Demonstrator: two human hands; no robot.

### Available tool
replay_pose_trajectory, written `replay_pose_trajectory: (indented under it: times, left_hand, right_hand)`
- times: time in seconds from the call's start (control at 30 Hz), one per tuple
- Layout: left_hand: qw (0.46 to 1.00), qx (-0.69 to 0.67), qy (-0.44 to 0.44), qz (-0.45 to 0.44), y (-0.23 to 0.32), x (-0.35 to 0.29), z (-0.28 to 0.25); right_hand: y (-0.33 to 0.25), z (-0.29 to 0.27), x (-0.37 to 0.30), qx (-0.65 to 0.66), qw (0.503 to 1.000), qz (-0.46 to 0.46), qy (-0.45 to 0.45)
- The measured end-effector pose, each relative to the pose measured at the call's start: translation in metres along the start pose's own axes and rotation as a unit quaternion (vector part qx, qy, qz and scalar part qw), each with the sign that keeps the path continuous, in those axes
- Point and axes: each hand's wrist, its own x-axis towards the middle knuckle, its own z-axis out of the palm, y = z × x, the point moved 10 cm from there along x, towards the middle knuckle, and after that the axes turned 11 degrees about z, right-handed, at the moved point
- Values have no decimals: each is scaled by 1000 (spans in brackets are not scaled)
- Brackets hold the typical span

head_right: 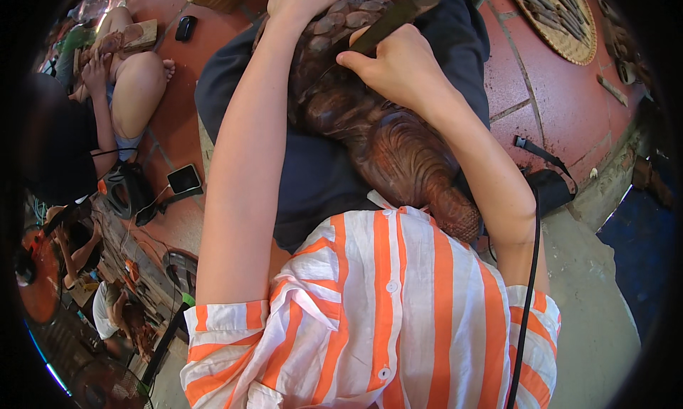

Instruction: The person carves a large, dark, textured wooden object resting on their lap using a knife. They hold the object with one hand and use the knife to scrape and shape the surface continuously.

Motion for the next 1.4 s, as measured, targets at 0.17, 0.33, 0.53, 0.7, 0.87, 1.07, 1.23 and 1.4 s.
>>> replay_pose_trajectory:
  times: [0.17,0.33,0.53,0.7,0.87,1.07,1.23,1.4]
  left_hand:
    - [1000,-12,6,-6,-1,1,1]
    - [1000,-3,15,4,0,2,0]
    - [1000,-5,11,-3,-1,1,1]
    - [1000,3,15,2,0,1,1]
    - [1000,-10,1,0,1,0,1]
    - [1000,5,14,4,1,3,1]
    - [1000,-4,0,0,-1,0,3]
    - [1000,-6,1,-1,1,2,1]
  right_hand:
    - [0,2,-6,-6,999,-36,11]
    - [1,6,-5,-19,998,-50,29]
    - [4,3,-9,11,999,-30,13]
    - [-14,5,-17,-63,990,-108,65]
    - [5,3,-14,3,998,-63,25]
    - [-11,-2,-17,3,979,-173,112]
    - [4,2,-13,7,998,-41,37]
    - [-11,-2,-21,3,987,-141,77]
